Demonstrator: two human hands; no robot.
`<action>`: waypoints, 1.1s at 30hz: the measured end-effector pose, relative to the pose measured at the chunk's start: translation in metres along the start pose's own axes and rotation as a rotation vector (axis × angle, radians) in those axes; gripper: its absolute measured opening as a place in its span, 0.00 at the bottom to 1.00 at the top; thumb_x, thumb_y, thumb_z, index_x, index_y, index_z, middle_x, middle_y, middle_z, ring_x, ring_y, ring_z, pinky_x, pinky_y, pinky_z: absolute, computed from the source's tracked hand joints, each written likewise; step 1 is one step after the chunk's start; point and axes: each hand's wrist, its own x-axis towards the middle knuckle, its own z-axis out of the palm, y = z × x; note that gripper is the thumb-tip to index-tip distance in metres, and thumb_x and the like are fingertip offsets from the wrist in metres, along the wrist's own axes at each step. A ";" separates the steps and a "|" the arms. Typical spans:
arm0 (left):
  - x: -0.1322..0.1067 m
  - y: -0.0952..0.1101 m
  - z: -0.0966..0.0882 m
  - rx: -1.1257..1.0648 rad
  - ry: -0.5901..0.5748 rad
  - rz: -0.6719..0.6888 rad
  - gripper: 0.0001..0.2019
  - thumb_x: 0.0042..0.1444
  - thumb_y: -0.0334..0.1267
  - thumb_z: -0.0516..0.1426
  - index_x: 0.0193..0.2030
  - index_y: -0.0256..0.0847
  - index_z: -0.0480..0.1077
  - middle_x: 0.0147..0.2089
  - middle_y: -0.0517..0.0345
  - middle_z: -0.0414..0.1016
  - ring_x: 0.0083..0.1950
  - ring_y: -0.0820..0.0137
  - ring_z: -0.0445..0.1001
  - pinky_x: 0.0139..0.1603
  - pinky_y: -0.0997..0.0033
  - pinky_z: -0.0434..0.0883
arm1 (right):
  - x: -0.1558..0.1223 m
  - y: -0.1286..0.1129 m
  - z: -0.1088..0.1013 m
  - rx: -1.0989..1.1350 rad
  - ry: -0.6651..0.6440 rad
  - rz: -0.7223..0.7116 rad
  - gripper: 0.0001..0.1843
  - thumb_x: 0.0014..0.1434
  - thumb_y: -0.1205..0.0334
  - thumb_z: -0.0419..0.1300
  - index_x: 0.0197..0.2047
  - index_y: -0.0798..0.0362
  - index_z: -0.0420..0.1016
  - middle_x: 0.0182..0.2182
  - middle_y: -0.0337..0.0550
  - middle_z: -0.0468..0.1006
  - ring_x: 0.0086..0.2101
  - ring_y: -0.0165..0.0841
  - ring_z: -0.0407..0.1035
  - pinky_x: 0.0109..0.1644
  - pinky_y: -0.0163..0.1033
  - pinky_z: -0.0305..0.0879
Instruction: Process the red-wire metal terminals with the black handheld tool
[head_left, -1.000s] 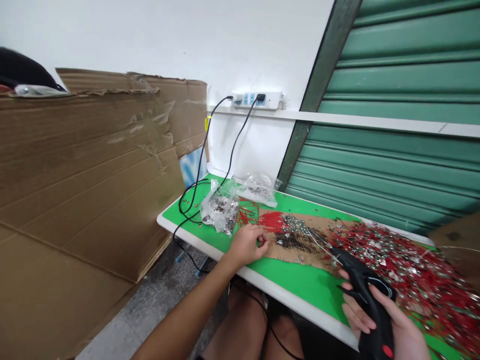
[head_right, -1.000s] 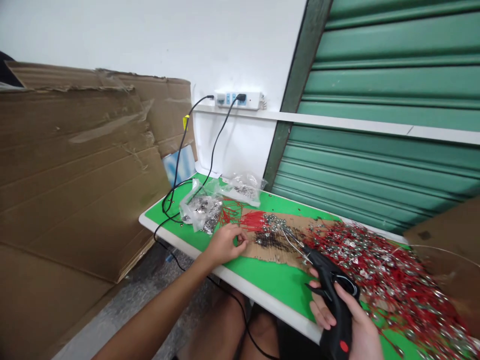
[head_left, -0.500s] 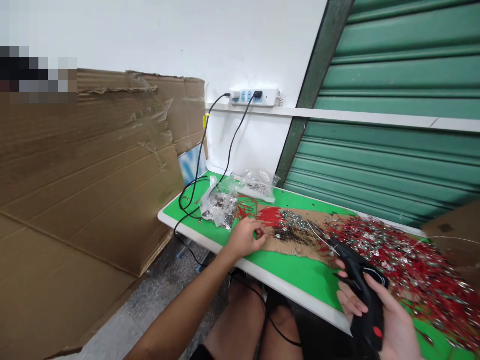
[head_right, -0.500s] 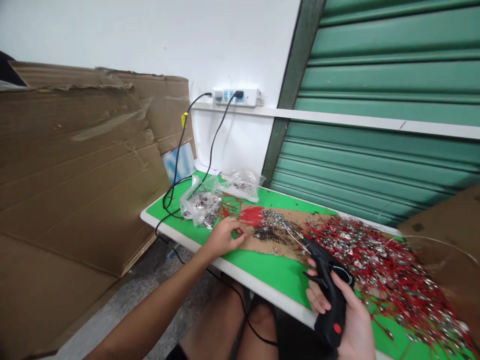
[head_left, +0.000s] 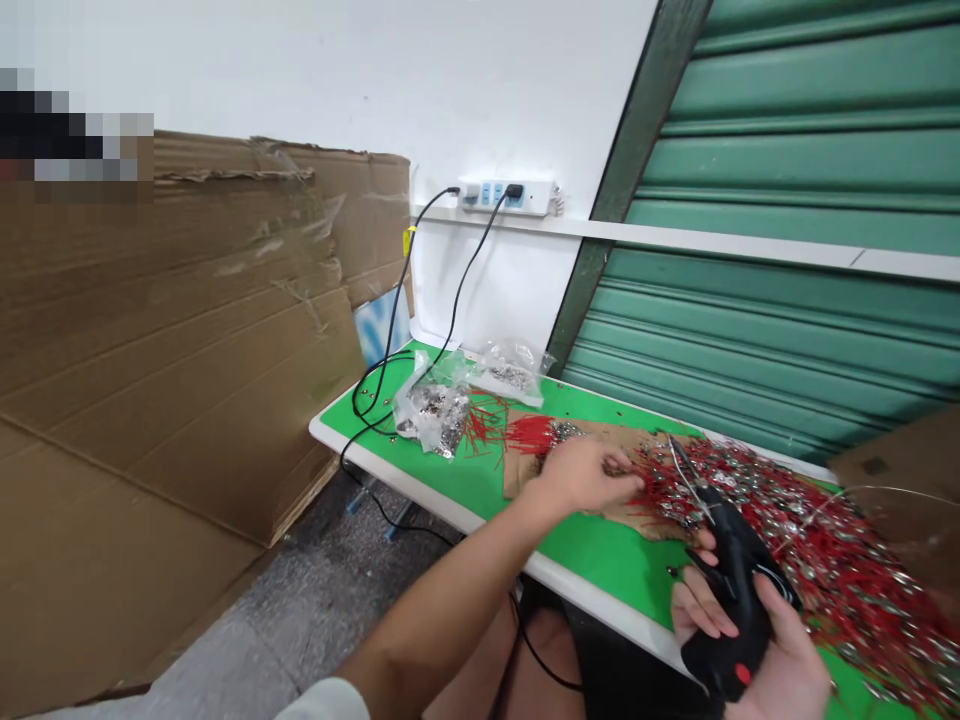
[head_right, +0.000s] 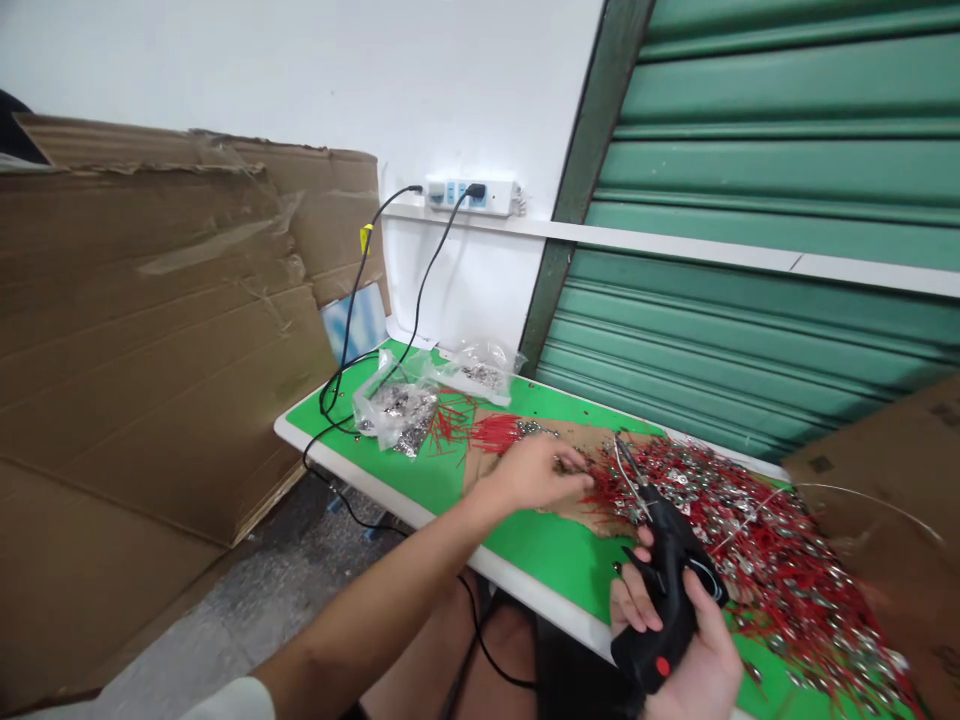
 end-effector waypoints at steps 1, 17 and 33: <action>0.003 0.007 0.008 0.087 -0.065 0.003 0.20 0.53 0.50 0.63 0.48 0.42 0.79 0.47 0.52 0.81 0.48 0.62 0.78 0.50 0.65 0.75 | 0.000 0.000 0.000 0.003 0.005 0.002 0.12 0.54 0.60 0.65 0.42 0.56 0.77 0.33 0.39 0.69 0.19 0.20 0.47 0.18 0.25 0.61; 0.047 -0.032 -0.020 0.481 -0.029 -0.203 0.13 0.56 0.43 0.59 0.43 0.43 0.81 0.44 0.49 0.82 0.47 0.59 0.79 0.49 0.63 0.75 | 0.007 0.000 -0.019 -0.049 -0.063 0.041 0.21 0.53 0.56 0.68 0.48 0.57 0.78 0.32 0.40 0.71 0.19 0.20 0.50 0.19 0.26 0.59; 0.044 -0.031 -0.021 0.510 -0.043 -0.134 0.13 0.65 0.38 0.50 0.46 0.39 0.75 0.47 0.45 0.80 0.48 0.61 0.78 0.48 0.65 0.74 | 0.007 0.001 -0.018 -0.022 -0.059 0.035 0.21 0.54 0.57 0.67 0.48 0.59 0.78 0.32 0.40 0.71 0.20 0.20 0.51 0.19 0.27 0.59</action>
